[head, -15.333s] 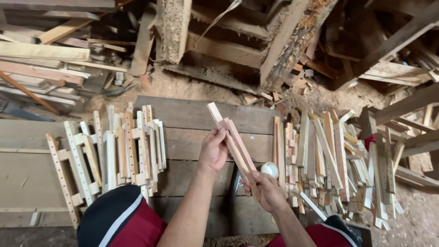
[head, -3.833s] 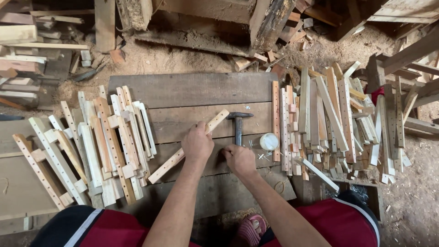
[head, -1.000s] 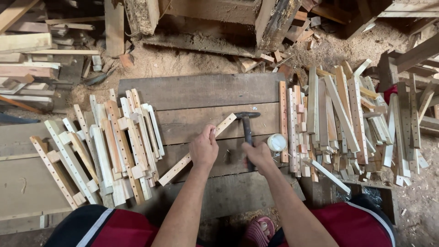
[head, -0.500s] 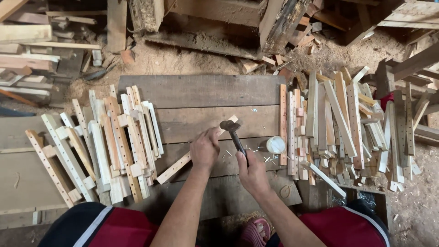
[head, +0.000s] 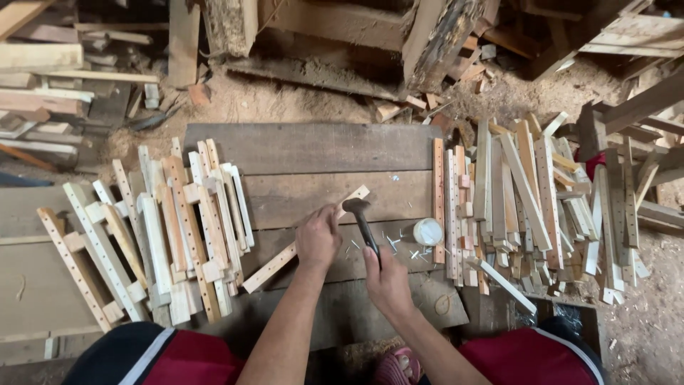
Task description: Assembling wooden frame components by aligning slats and securing them with a hammer
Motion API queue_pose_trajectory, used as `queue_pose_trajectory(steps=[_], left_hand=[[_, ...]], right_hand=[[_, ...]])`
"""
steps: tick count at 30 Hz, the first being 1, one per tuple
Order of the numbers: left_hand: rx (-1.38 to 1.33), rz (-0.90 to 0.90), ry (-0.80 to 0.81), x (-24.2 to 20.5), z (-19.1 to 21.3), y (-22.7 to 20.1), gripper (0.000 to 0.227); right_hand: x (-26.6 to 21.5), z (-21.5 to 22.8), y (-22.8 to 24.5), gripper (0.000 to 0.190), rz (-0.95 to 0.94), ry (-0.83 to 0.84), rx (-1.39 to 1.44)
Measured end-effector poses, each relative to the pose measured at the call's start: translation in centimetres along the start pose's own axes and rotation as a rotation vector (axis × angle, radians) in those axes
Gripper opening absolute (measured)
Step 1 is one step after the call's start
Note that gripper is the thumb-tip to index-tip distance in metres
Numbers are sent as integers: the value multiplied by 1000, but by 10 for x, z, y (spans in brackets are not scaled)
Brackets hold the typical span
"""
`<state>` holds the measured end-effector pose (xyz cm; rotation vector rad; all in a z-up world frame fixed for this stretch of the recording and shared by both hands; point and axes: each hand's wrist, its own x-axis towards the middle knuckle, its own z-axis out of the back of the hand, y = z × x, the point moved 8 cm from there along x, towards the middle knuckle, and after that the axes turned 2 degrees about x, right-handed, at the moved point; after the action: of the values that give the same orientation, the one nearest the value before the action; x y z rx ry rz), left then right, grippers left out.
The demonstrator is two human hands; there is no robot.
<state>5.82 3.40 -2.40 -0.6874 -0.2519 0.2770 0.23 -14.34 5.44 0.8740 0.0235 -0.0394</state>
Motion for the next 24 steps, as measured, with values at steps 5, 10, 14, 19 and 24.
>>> queue_pose_trajectory(steps=[5,10,14,19,24], left_hand=[[-53,30,19,-2,3,-2,24],[-4,-15,-153,2,8,-5,13],[-77,-19,-82,2,22,-20,15],[30,-17,-84,3,11,-11,11],[20,180,290,-1,-5,-1,41]], right_hand=[[2,3,6,31,17,-12,57],[3,-1,0,36,-15,17,20],[2,-5,1,31,-19,74,-13],[3,-8,-7,40,13,28,-84],[0,-5,-2,43,-19,55,-52]])
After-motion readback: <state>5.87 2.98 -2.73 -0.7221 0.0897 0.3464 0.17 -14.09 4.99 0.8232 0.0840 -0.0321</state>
